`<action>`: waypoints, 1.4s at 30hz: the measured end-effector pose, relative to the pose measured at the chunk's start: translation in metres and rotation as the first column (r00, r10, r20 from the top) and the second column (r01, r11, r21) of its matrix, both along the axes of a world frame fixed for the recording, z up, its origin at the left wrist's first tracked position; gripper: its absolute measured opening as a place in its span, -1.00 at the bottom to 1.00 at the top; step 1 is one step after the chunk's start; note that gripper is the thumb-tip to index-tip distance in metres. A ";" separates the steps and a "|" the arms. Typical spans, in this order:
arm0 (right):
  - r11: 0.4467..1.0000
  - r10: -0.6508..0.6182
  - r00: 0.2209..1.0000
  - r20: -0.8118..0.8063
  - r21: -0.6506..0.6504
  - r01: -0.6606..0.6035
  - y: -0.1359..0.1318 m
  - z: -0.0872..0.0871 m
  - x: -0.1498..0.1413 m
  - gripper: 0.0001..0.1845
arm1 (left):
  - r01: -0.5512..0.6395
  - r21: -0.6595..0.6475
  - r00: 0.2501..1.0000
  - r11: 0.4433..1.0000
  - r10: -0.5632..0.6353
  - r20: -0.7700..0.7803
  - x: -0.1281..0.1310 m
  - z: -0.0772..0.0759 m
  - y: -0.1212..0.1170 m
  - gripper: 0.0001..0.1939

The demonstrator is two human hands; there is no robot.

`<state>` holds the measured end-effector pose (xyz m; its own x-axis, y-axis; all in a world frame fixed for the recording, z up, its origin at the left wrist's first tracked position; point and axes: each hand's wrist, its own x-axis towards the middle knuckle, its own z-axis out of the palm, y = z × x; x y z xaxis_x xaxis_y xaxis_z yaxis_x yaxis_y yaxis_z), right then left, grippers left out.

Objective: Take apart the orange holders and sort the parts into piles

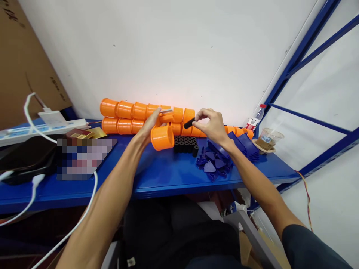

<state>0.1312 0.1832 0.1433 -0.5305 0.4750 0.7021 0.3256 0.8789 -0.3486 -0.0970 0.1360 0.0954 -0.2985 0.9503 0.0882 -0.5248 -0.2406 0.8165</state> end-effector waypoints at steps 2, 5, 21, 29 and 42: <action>0.995 0.058 0.989 0.133 -0.085 -0.047 -0.004 0.002 0.009 -0.91 | -0.064 0.004 0.998 0.998 0.064 0.016 -0.003 0.005 -0.001 -0.67; 0.990 0.095 0.937 0.336 -0.134 -0.052 -0.011 -0.004 0.012 -0.88 | -0.101 0.001 0.994 0.995 0.101 0.045 -0.001 0.011 -0.005 -0.70; 0.993 0.080 0.781 0.620 -0.114 -0.012 -0.006 -0.020 0.005 -0.86 | -0.071 -0.054 0.997 0.996 0.072 0.012 -0.004 0.007 -0.004 -0.66; 0.999 -0.001 0.719 0.695 -0.029 0.029 -0.010 -0.025 0.002 -0.90 | -0.043 -0.052 0.999 0.998 0.043 0.006 -0.001 0.007 -0.004 -0.66; 0.999 -0.007 0.696 0.718 -0.018 0.029 -0.007 -0.029 0.005 -0.89 | -0.040 -0.101 0.999 0.994 0.042 0.019 0.000 0.008 -0.008 -0.65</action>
